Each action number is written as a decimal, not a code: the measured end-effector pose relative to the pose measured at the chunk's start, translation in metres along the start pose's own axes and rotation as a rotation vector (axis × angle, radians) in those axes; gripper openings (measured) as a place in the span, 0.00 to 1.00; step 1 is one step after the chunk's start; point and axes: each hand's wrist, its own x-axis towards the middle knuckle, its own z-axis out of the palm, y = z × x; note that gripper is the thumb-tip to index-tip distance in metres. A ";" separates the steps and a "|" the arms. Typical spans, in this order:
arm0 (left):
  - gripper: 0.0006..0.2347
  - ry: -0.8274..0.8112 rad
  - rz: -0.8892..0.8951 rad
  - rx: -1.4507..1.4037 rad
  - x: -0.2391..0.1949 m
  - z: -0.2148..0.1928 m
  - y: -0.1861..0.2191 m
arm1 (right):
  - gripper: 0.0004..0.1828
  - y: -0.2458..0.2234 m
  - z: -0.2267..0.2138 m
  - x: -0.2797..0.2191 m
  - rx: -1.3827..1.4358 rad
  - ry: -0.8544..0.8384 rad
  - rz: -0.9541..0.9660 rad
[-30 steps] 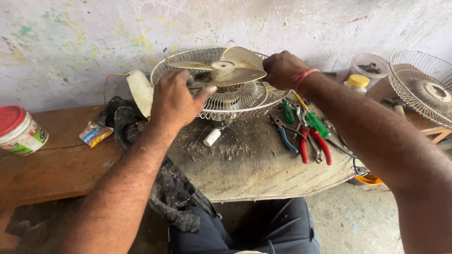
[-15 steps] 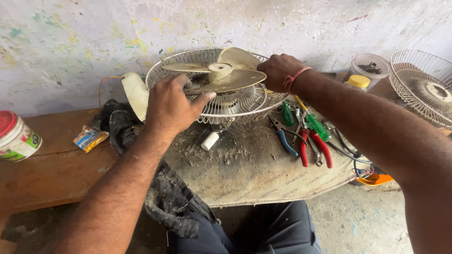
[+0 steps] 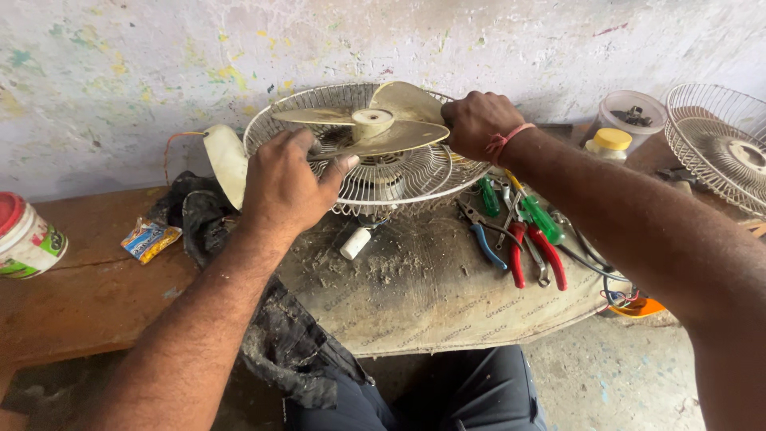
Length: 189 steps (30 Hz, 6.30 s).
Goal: The person repairs a table fan by removing the blades, using pliers to manipulate the wiring and motor, and handling the metal guard pieces.
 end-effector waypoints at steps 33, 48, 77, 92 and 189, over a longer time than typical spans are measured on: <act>0.21 0.024 0.007 -0.002 0.001 -0.004 0.002 | 0.13 0.019 0.016 0.012 0.067 0.078 -0.177; 0.21 -0.065 -0.101 0.014 0.001 -0.003 0.002 | 0.16 -0.001 0.003 -0.001 -0.043 -0.018 -0.174; 0.19 -0.124 -0.209 0.023 -0.008 -0.002 -0.013 | 0.14 -0.012 -0.034 0.024 -0.518 -0.097 -0.290; 0.19 -0.023 -0.105 0.043 -0.003 0.001 -0.002 | 0.15 0.011 0.015 0.010 0.035 0.048 -0.217; 0.17 0.059 -0.011 0.011 -0.006 -0.005 0.007 | 0.12 0.007 0.010 -0.002 0.109 0.111 -0.081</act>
